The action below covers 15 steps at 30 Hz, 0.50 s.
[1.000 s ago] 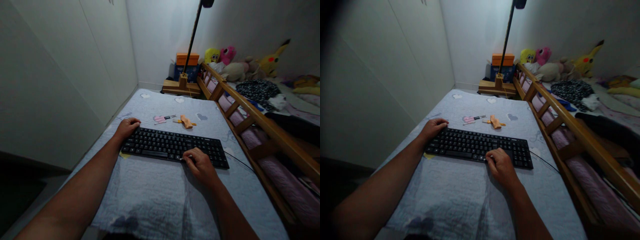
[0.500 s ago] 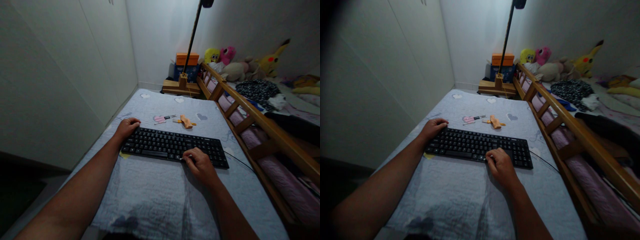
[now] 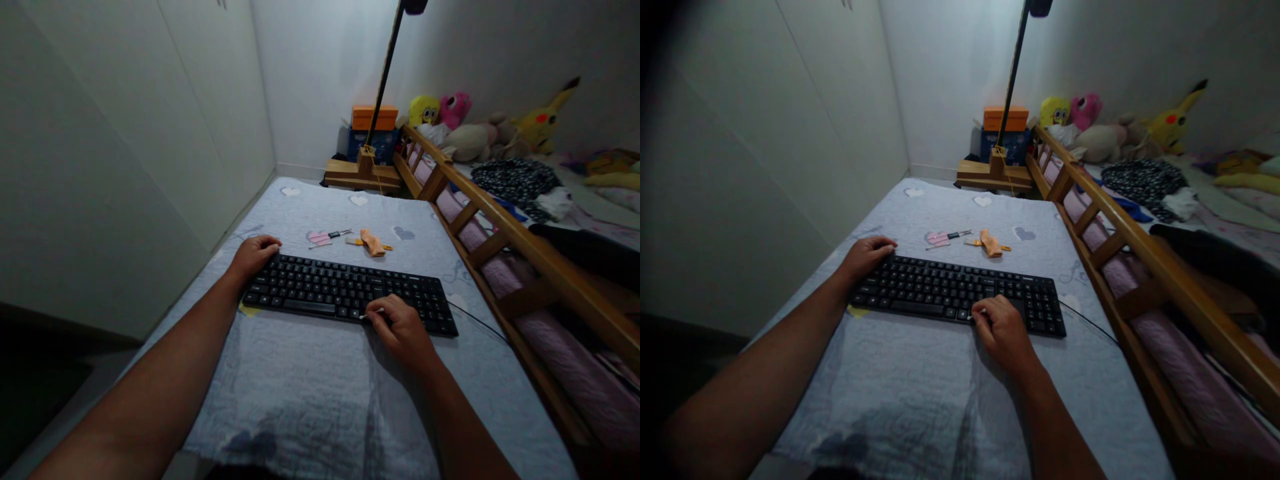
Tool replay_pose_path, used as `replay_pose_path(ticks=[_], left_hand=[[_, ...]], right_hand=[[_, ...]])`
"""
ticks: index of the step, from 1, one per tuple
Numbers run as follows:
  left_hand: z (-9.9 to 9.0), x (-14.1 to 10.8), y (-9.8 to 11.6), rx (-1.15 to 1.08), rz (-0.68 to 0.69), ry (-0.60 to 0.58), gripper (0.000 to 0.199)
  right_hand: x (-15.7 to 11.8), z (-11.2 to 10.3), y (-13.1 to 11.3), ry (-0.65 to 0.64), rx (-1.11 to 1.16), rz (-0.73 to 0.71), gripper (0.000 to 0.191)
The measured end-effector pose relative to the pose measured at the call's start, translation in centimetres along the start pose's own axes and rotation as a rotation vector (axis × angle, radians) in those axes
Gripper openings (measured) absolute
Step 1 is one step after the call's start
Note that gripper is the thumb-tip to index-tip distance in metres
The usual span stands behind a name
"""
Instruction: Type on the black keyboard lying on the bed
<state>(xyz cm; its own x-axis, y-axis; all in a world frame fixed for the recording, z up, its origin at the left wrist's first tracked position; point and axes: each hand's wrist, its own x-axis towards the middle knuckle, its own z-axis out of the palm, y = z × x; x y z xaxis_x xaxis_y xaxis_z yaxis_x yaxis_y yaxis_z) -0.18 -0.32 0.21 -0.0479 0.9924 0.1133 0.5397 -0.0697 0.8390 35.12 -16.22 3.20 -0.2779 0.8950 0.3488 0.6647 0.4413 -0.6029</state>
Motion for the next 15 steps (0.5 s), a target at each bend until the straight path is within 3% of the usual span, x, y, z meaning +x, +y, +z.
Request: replay_pose_path(ticks=[15], left_hand=[[-0.11,-0.11,0.35,0.012,0.002,0.007,0.035]], right_hand=[[0.04,-0.01,0.02,0.022,-0.004,-0.001,0.018]])
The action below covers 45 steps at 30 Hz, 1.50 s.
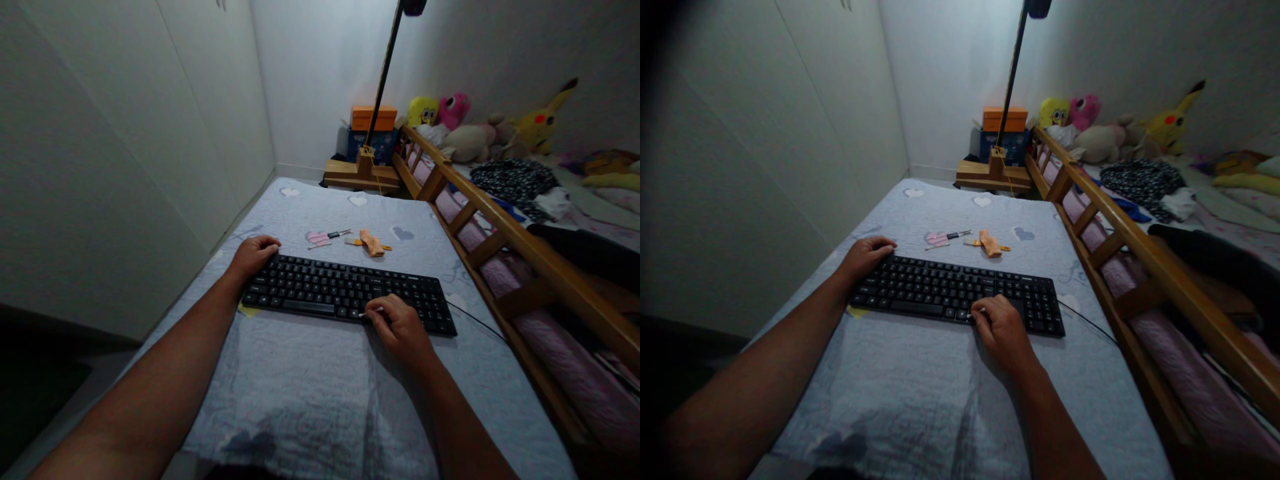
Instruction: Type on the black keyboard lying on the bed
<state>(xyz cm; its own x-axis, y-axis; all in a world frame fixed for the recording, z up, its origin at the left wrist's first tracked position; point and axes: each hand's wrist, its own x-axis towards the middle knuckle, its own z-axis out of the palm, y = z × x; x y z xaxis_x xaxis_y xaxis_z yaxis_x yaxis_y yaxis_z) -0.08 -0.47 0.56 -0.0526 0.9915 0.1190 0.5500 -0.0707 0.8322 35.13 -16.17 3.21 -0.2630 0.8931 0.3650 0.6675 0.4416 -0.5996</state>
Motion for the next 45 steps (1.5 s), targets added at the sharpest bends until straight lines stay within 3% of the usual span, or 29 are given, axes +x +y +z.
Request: replay_pose_path(ticks=[45], left_hand=[[0.1,-0.03,0.26,0.002,-0.007,0.001,0.034]], right_hand=[[-0.03,0.03,-0.01,0.012,-0.019,0.005,0.018]])
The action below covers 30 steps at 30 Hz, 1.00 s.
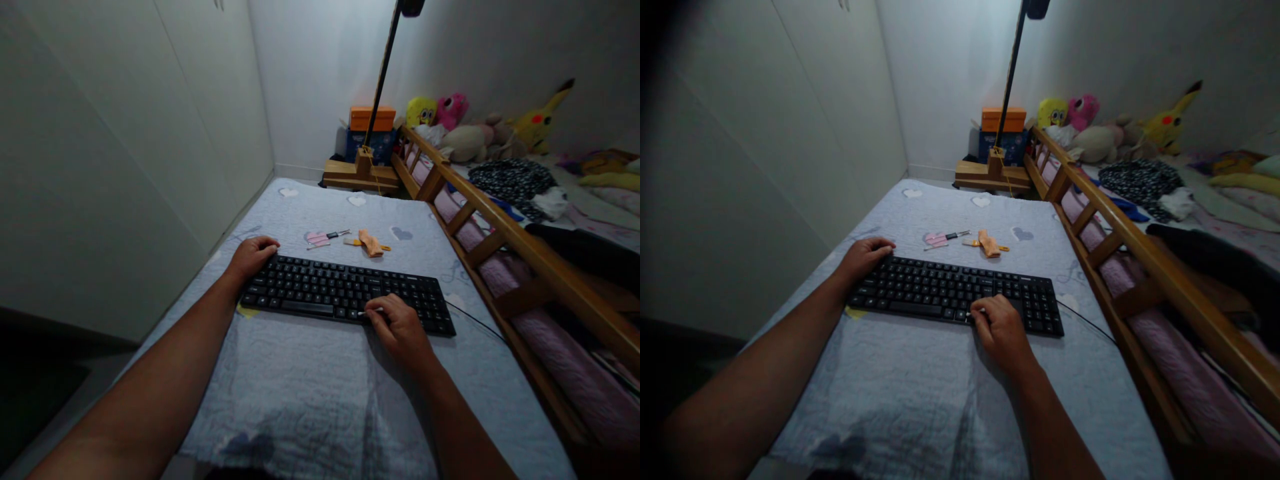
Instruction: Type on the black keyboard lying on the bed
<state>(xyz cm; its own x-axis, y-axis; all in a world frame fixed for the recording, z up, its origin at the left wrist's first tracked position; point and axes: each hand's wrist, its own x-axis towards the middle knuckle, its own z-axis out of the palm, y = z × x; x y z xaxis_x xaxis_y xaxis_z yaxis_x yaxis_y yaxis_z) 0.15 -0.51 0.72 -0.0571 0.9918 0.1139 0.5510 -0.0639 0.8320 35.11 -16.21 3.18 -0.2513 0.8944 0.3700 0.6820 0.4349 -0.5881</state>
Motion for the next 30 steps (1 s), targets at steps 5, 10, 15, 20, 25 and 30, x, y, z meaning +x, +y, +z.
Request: replay_pose_path(ticks=[5,10,15,20,25,30], left_hand=[[-0.03,-0.04,0.05,0.004,0.006,0.002,0.033],[-0.04,0.02,-0.02,0.005,-0.003,0.007,0.032],[0.07,0.09,-0.25,0.0,0.002,0.008,0.034],[0.05,0.19,-0.56,0.01,0.011,0.003,0.034],[-0.02,0.04,-0.31,0.01,0.011,0.001,0.035],[-0.02,-0.08,-0.07,0.012,0.004,0.005,0.035]], right_hand=[[0.01,0.03,-0.07,0.004,-0.003,0.006,0.019],[0.13,-0.05,-0.23,0.01,0.008,0.017,0.019],[0.15,-0.1,-0.24,0.005,0.011,0.004,0.019],[0.08,-0.02,-0.2,0.003,0.006,0.007,0.019],[0.05,0.03,-0.16,0.004,0.004,0.011,0.018],[0.1,-0.02,-0.27,-0.003,0.006,0.006,0.019]])
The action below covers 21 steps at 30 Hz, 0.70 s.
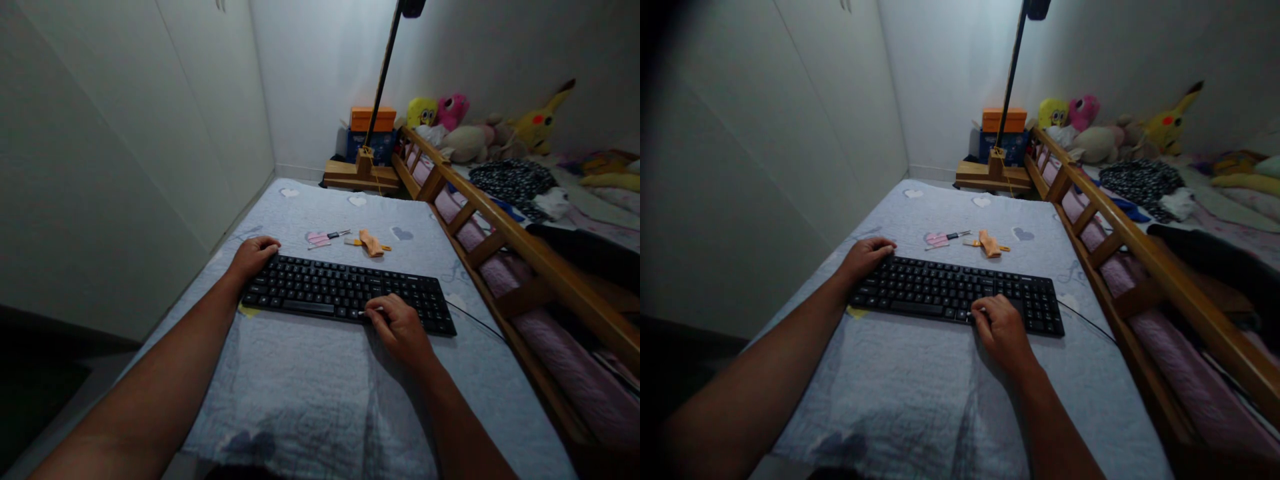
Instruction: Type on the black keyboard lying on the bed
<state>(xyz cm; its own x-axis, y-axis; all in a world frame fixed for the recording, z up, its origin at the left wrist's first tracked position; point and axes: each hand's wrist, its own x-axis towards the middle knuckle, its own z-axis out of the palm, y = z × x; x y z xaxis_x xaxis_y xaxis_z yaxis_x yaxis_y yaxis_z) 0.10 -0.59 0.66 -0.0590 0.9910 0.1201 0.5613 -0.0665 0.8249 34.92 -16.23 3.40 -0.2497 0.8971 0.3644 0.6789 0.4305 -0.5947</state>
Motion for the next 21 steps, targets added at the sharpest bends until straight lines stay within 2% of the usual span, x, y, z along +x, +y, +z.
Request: replay_pose_path(ticks=[21], left_hand=[[0.01,0.05,0.05,-0.014,0.004,-0.011,0.037]], right_hand=[[-0.13,0.2,0.19,0.009,-0.011,-0.013,0.018]])
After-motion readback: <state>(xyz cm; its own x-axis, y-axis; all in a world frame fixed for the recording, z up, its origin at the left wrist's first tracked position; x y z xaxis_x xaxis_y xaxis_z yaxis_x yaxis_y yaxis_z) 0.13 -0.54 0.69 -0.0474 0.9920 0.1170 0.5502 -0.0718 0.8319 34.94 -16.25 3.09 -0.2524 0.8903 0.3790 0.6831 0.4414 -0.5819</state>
